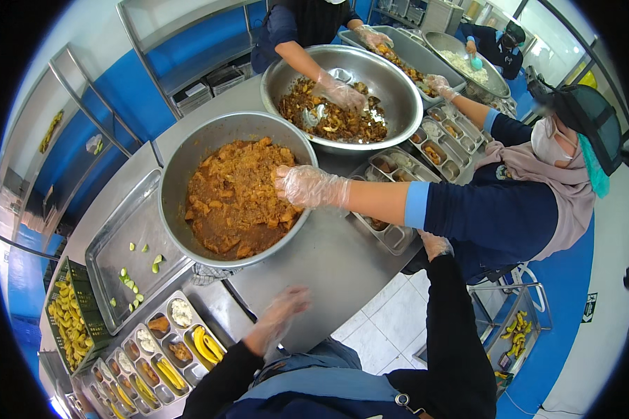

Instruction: The person assembles meal trays by placing bananas into compartmentalized trays on a stainless steel counter. They repeatedly pick bananas from a green crate and place them into trays alongside pre-portioned rice and other food items. Other workers are visible nearby performing similar tasks.

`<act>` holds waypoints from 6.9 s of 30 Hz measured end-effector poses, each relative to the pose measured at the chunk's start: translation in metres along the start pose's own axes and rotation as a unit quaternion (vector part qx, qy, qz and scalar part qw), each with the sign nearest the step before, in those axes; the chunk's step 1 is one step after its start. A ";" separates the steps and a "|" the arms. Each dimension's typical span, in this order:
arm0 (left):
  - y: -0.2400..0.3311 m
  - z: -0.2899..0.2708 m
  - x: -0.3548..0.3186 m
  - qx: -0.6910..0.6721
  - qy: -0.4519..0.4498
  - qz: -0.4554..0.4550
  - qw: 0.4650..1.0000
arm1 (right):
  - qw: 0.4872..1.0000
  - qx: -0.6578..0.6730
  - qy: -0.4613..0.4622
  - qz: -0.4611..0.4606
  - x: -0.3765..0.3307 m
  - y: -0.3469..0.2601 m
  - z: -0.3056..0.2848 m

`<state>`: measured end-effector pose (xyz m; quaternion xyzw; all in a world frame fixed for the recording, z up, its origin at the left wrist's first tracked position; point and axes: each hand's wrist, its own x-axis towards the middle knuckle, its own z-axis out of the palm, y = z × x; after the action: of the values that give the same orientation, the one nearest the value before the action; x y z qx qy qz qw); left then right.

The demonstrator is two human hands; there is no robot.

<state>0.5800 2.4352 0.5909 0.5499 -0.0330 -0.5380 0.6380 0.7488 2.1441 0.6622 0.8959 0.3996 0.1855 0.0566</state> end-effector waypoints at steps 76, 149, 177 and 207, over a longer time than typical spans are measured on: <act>-0.025 -0.470 -0.438 0.387 0.766 0.249 0.449 | 0.838 0.181 -0.162 0.489 0.091 -0.450 -0.014; -0.256 -0.365 -0.436 -0.368 0.506 0.166 0.762 | 0.882 0.043 -0.111 0.455 0.187 -0.468 -0.012; -0.356 -0.424 -0.420 0.546 0.725 -0.206 0.365 | 0.885 0.311 -0.098 0.331 0.132 -0.404 0.093; 0.133 -0.294 -0.199 0.462 0.564 0.412 0.546 | 0.149 0.695 0.130 0.691 -0.153 -0.345 0.114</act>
<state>0.7695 2.7505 0.6831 0.8851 -0.1337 0.2943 0.3349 0.4582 2.2695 0.4265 0.4249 -0.4233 -0.0949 -0.7946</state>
